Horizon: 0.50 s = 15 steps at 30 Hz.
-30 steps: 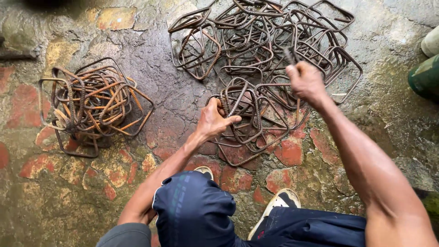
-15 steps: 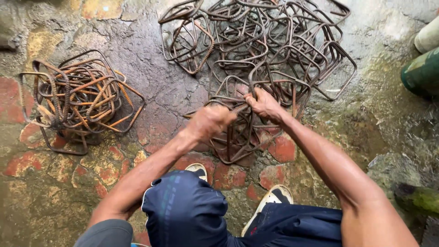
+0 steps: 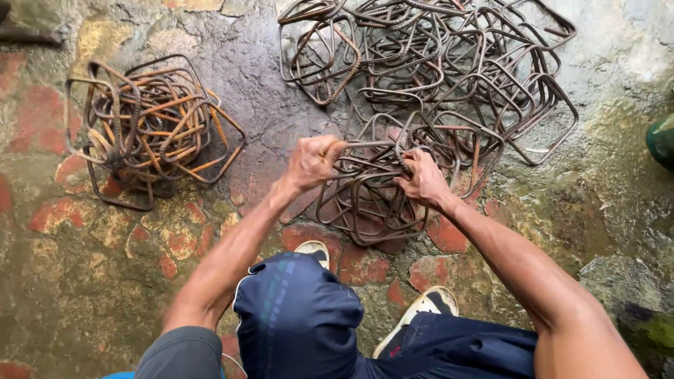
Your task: Stacking square metal rebar stirrups into a neat pile
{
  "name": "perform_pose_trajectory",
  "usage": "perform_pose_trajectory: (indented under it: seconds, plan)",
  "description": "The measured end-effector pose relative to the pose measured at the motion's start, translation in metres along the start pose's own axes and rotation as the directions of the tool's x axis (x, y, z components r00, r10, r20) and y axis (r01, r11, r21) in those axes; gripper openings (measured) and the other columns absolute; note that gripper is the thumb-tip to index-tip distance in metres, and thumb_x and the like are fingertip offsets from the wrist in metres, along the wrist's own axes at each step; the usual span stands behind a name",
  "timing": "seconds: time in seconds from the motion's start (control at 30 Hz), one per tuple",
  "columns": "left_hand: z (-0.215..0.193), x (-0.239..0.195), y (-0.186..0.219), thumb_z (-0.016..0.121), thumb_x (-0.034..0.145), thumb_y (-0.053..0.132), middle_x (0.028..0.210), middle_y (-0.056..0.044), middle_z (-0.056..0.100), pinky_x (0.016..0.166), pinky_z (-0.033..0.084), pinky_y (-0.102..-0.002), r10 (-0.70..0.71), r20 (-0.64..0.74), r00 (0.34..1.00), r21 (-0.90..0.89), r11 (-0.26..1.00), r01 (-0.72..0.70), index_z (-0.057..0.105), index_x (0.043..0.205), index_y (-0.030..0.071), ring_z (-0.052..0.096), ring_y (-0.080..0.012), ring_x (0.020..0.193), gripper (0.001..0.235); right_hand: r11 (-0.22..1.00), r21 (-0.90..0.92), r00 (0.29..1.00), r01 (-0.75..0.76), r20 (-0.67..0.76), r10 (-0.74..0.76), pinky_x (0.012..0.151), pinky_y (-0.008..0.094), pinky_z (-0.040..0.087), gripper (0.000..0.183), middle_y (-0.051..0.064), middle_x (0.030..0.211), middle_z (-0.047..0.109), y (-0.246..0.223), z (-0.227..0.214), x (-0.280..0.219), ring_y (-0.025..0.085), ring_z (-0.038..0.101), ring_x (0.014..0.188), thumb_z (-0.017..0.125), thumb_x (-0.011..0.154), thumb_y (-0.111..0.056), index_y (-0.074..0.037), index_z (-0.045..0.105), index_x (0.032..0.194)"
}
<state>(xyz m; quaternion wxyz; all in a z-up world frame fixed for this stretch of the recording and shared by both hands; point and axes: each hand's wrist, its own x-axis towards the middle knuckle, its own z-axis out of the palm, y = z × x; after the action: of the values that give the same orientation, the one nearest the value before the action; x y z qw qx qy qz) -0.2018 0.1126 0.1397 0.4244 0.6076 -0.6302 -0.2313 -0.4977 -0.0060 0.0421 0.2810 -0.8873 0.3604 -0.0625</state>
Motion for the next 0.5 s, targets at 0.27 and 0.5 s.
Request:
perform_pose_trajectory:
  seconds: [0.27, 0.5]
  plan:
    - [0.011, -0.017, -0.006, 0.053, 0.112, 0.039, 0.059, -0.003, 0.060, 0.058, 0.052, -0.031, 0.011, -0.016, 1.000, -0.041, 0.999, -0.011, 0.058, 0.073, 0.015, 0.061, -0.0181, 0.056, 0.046, 0.973, -0.230, 0.997, -0.005, 0.072, 0.022, 0.095, 0.047, 0.057, 0.041, 0.004, 0.128, 0.067, 0.099, 0.105, 0.011, 0.027, 0.060, 0.125, 0.081, 0.080, -0.036, -0.020, 0.071, 0.116]
    - [-0.004, -0.044, 0.009, 0.061, 0.107, 0.036, 0.062, -0.012, 0.061, 0.058, 0.052, -0.034, 0.012, -0.051, 0.999, -0.014, 1.000, -0.013, 0.062, 0.077, 0.010, 0.066, -0.0307, 0.060, 0.040, 0.991, 0.043, 0.924, -0.124, 0.368, 0.100, 0.083, 0.057, 0.056, 0.046, 0.017, 0.096, 0.070, 0.042, 0.043, -0.024, 0.042, 0.069, 0.102, 0.082, 0.070, -0.028, -0.014, 0.055, 0.105]
